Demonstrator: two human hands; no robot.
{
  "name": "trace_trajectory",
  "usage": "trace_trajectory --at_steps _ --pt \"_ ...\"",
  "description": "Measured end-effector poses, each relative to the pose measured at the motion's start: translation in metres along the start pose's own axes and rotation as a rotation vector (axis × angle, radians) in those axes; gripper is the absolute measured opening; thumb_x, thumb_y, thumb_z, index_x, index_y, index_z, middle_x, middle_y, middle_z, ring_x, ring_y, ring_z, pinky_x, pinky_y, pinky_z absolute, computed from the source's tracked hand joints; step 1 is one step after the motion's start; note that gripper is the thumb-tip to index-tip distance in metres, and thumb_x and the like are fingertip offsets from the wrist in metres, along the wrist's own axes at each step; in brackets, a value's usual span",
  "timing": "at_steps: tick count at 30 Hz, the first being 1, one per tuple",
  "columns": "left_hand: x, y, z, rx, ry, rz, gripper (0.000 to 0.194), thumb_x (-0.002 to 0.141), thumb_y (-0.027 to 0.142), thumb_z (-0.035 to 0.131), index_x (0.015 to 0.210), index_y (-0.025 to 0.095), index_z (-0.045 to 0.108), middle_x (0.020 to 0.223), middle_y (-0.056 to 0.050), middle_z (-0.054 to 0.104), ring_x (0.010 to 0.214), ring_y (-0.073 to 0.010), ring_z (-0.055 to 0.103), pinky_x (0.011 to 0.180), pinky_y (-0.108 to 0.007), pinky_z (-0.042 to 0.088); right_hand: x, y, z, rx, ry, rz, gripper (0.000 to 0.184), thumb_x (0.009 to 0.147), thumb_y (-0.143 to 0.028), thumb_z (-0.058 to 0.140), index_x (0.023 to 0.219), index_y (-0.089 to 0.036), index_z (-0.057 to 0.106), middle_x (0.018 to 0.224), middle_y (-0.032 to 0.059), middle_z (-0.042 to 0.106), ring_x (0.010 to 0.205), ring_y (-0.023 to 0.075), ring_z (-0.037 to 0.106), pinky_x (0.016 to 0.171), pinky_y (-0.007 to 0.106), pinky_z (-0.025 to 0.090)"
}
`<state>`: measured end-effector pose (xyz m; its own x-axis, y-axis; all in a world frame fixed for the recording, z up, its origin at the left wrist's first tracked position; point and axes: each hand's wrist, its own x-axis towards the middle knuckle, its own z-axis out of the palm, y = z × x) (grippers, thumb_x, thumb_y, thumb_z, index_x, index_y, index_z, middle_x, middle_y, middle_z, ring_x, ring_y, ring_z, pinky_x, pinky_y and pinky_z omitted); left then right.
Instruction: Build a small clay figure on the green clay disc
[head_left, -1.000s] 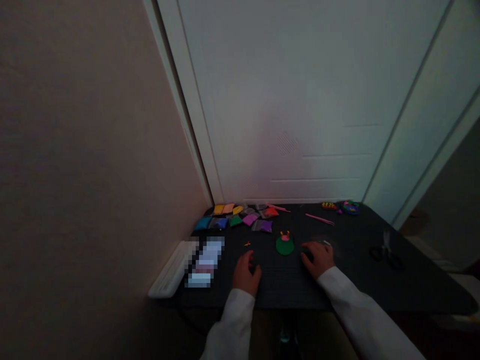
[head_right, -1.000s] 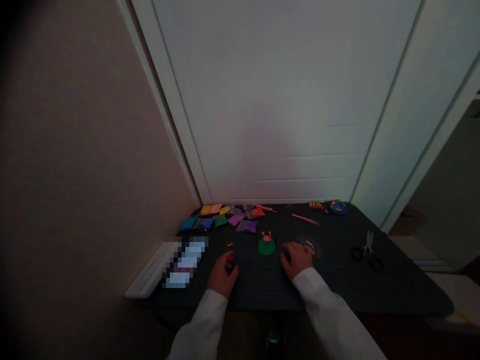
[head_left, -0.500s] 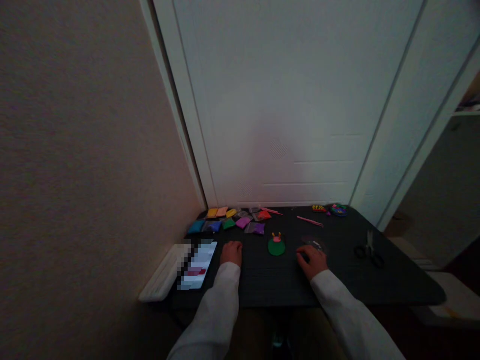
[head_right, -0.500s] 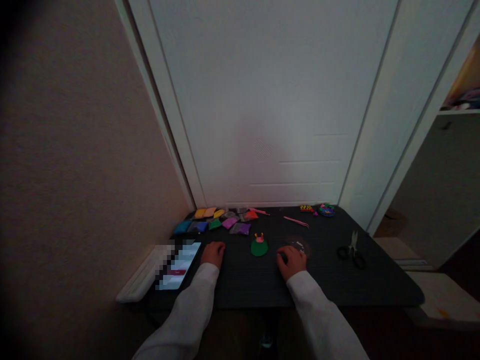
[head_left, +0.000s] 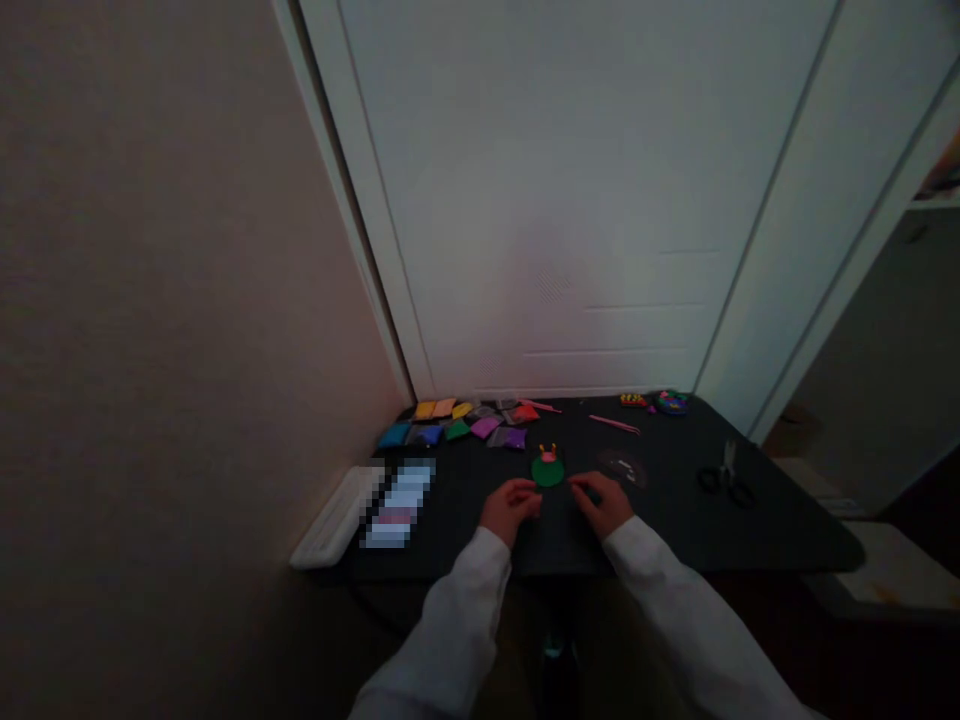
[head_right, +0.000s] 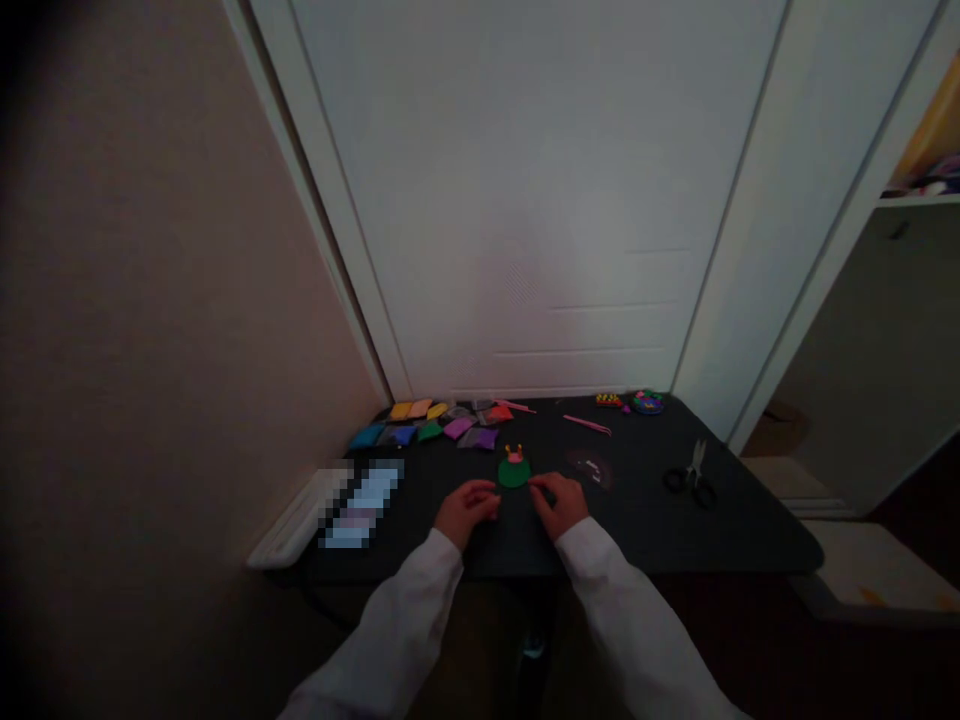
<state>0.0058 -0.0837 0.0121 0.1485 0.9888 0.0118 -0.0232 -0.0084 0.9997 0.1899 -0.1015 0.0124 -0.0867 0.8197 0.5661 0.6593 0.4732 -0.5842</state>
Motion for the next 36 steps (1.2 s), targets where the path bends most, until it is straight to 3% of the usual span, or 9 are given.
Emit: trace_trajectory --at_steps 4,10,17,25,36 --pt "0.005 -0.003 0.018 -0.132 0.001 -0.039 0.039 0.055 0.029 0.064 0.086 0.012 0.050 0.071 -0.004 0.060 0.058 -0.0099 0.056 0.060 -0.026 0.047 0.000 -0.009 0.007 0.025 -0.031 0.025 0.023 0.075 -0.026 0.042 0.091 -0.022 0.057 0.083 0.0024 0.061 0.078 0.0141 0.054 0.073 0.028 0.038" --pt "0.009 -0.003 0.015 -0.192 -0.035 -0.079 0.047 0.047 0.026 0.069 0.087 0.012 0.047 0.067 -0.002 0.059 0.059 -0.0120 0.057 0.062 -0.029 0.048 -0.002 -0.010 0.007 0.036 -0.076 0.029 0.024 0.071 -0.029 0.050 0.093 -0.025 0.058 0.084 0.0019 0.060 0.076 0.0132 0.053 0.074 0.029 0.037" --pt "0.005 -0.002 0.015 -0.139 -0.135 -0.060 0.044 0.052 0.023 0.066 0.089 0.012 0.045 0.065 0.000 0.058 0.057 -0.0107 0.056 0.055 -0.024 0.046 -0.003 -0.013 0.007 0.003 -0.122 0.011 0.023 0.070 -0.035 0.051 0.089 -0.026 0.060 0.086 0.0023 0.059 0.081 0.0145 0.052 0.076 0.031 0.033" --pt "0.005 -0.006 0.014 -0.155 -0.139 -0.079 0.037 0.055 0.024 0.064 0.086 0.012 0.049 0.071 -0.003 0.060 0.063 -0.0123 0.058 0.065 -0.029 0.047 -0.001 -0.008 0.008 0.093 -0.159 0.050 0.015 0.070 -0.030 0.051 0.079 -0.021 0.059 0.077 0.0010 0.062 0.071 0.0131 0.054 0.071 0.028 0.037" --pt "0.003 -0.004 0.016 -0.124 -0.107 -0.056 0.032 0.054 0.024 0.064 0.080 0.012 0.051 0.066 -0.002 0.058 0.059 -0.0116 0.056 0.060 -0.027 0.047 -0.003 -0.011 0.008 0.192 -0.105 0.185 0.012 0.069 -0.026 0.049 0.074 -0.020 0.057 0.072 -0.0003 0.060 0.069 0.0129 0.053 0.066 0.026 0.040"
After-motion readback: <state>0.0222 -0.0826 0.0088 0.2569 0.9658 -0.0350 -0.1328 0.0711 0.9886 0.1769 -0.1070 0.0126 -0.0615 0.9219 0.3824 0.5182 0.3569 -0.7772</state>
